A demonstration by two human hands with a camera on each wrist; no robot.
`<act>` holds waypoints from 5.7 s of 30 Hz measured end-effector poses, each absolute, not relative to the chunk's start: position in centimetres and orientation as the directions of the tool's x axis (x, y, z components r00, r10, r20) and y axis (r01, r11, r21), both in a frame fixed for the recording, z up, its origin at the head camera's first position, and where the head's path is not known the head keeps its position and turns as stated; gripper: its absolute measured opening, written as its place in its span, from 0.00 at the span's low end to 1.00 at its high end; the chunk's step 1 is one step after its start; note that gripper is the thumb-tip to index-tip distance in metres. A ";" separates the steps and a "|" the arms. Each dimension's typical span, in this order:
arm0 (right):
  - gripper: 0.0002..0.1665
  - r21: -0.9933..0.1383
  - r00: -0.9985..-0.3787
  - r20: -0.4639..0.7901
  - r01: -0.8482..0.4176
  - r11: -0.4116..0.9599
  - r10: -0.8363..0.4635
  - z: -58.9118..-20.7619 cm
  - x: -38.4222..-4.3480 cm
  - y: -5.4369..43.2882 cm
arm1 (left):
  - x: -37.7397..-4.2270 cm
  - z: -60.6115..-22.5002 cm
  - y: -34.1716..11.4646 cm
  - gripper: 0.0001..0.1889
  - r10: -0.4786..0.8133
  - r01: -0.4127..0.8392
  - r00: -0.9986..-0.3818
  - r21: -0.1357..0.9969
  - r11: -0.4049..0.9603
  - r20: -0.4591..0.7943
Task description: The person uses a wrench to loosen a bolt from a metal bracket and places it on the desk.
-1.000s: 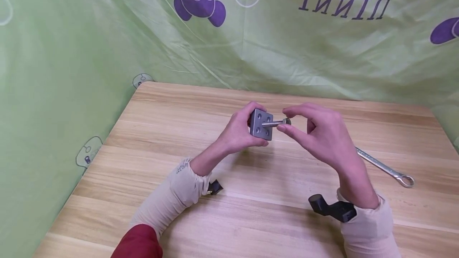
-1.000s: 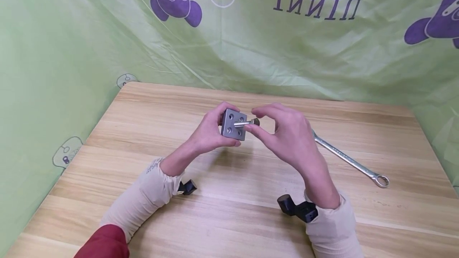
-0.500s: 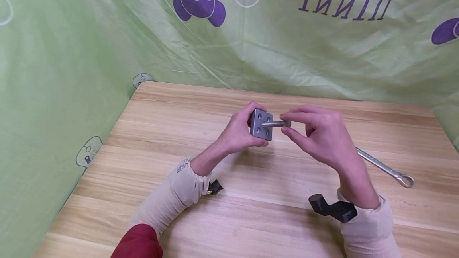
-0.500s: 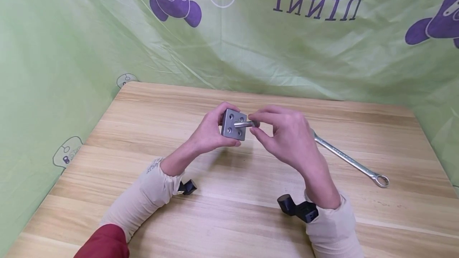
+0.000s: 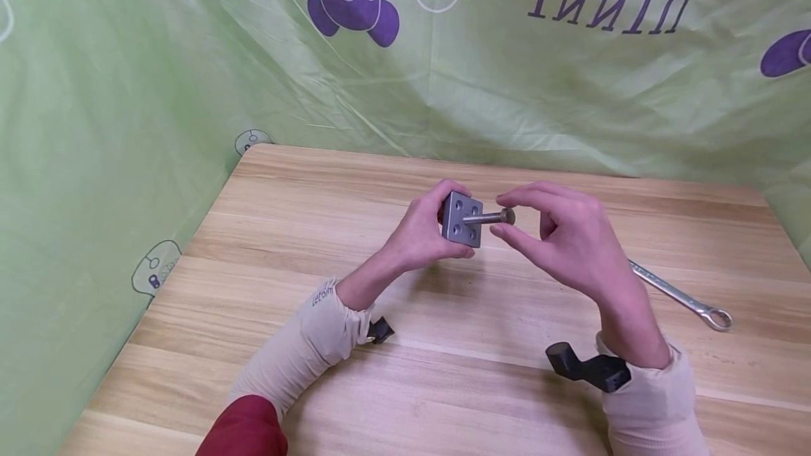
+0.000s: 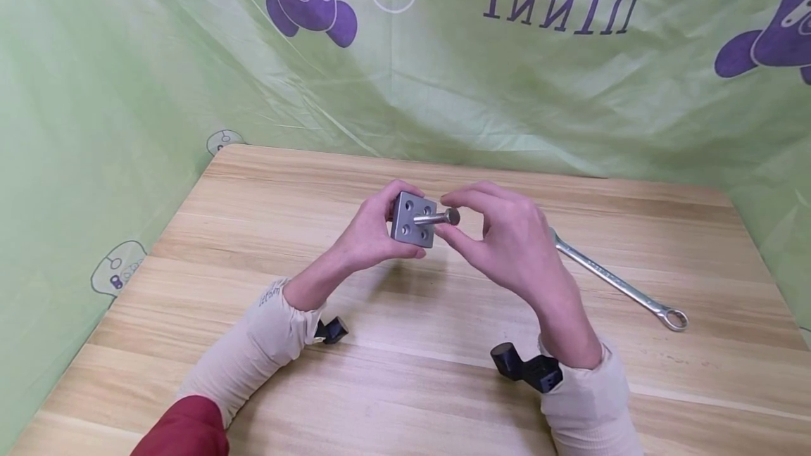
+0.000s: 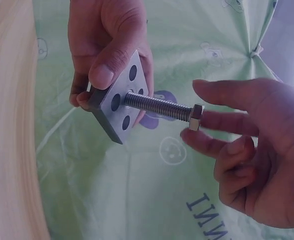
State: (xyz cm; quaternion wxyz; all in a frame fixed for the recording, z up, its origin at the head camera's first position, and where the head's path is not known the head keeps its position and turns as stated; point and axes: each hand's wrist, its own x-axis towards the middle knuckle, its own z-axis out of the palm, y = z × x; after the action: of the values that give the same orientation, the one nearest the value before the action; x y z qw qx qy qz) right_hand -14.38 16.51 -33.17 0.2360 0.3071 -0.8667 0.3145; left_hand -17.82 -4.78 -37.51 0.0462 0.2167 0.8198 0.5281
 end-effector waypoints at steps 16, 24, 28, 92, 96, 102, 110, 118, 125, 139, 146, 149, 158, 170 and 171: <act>0.13 -0.420 -0.710 0.595 -0.674 0.608 -0.376 -33.0 -14.0 16.3 | -17.6 -37.5 -4.9 0.39 0.411 0.306 -0.899 0.890 0.337 0.154; 0.18 -0.376 -0.636 0.643 -0.748 0.547 -0.427 -33.1 -14.2 16.5 | -17.7 -37.3 -4.9 0.38 0.408 0.307 -0.899 0.891 0.336 0.156; 0.19 -0.386 -0.669 0.616 -0.717 0.581 -0.415 -33.0 -14.1 16.5 | -17.7 -37.4 -5.0 0.39 0.410 0.310 -0.899 0.888 0.340 0.156; 0.20 -0.347 -0.597 0.668 -0.778 0.524 -0.445 -33.2 -14.2 16.5 | -17.6 -37.4 -5.0 0.38 0.408 0.315 -0.899 0.885 0.343 0.162; 0.20 -0.365 -0.644 0.646 -0.732 0.576 -0.410 -33.2 -14.2 16.5 | -17.6 -37.4 -4.9 0.38 0.403 0.315 -0.901 0.883 0.348 0.162; 0.13 -0.376 -0.713 0.607 -0.646 0.665 -0.350 -33.2 -14.2 16.4 | -17.6 -37.4 -4.9 0.38 0.401 0.318 -0.901 0.880 0.352 0.166; 0.14 -0.347 -0.598 0.673 -0.775 0.528 -0.435 -33.3 -14.2 16.3 | -17.6 -37.5 -5.0 0.38 0.403 0.321 -0.899 0.884 0.339 0.172; 0.19 -0.334 -0.542 0.702 -0.823 0.459 -0.461 -33.3 -14.3 16.3 | -17.6 -37.5 -5.0 0.38 0.400 0.312 -0.902 0.888 0.338 0.165; 0.17 -0.344 -0.605 0.674 -0.765 0.545 -0.424 -33.2 -14.3 16.5 | -17.6 -37.4 -5.0 0.38 0.397 0.308 -0.904 0.885 0.350 0.158; 0.17 -0.301 -0.551 0.691 -0.808 0.506 -0.468 -33.2 -14.4 16.6 | -17.7 -37.4 -4.9 0.38 0.403 0.313 -0.900 0.886 0.342 0.162; 0.19 -0.288 -0.529 0.701 -0.823 0.490 -0.478 -33.3 -14.4 16.5 | -17.6 -37.4 -4.9 0.38 0.403 0.310 -0.901 0.886 0.346 0.158; 0.19 -0.304 -0.557 0.688 -0.803 0.513 -0.466 -33.2 -14.3 16.6 | -17.6 -37.4 -5.0 0.39 0.403 0.308 -0.902 0.885 0.350 0.155; 0.15 -0.365 -0.679 0.630 -0.687 0.628 -0.377 -33.0 -14.2 16.8 | -17.6 -37.3 -5.0 0.39 0.397 0.303 -0.905 0.885 0.352 0.152; 0.18 -0.253 -0.498 0.725 -0.835 0.489 -0.475 -33.1 -14.5 16.6 | -17.6 -37.4 -5.0 0.38 0.398 0.309 -0.903 0.886 0.345 0.160; 0.18 -0.255 -0.502 0.721 -0.833 0.490 -0.477 -33.1 -14.4 16.6 | -17.6 -37.4 -5.0 0.38 0.398 0.310 -0.903 0.885 0.347 0.160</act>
State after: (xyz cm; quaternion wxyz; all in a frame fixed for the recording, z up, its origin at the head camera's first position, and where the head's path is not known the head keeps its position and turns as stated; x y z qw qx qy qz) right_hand -14.44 16.64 -33.14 0.2936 0.4036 -0.8118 0.3032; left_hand -17.64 -4.96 -37.39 0.0417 0.2161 0.8196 0.5290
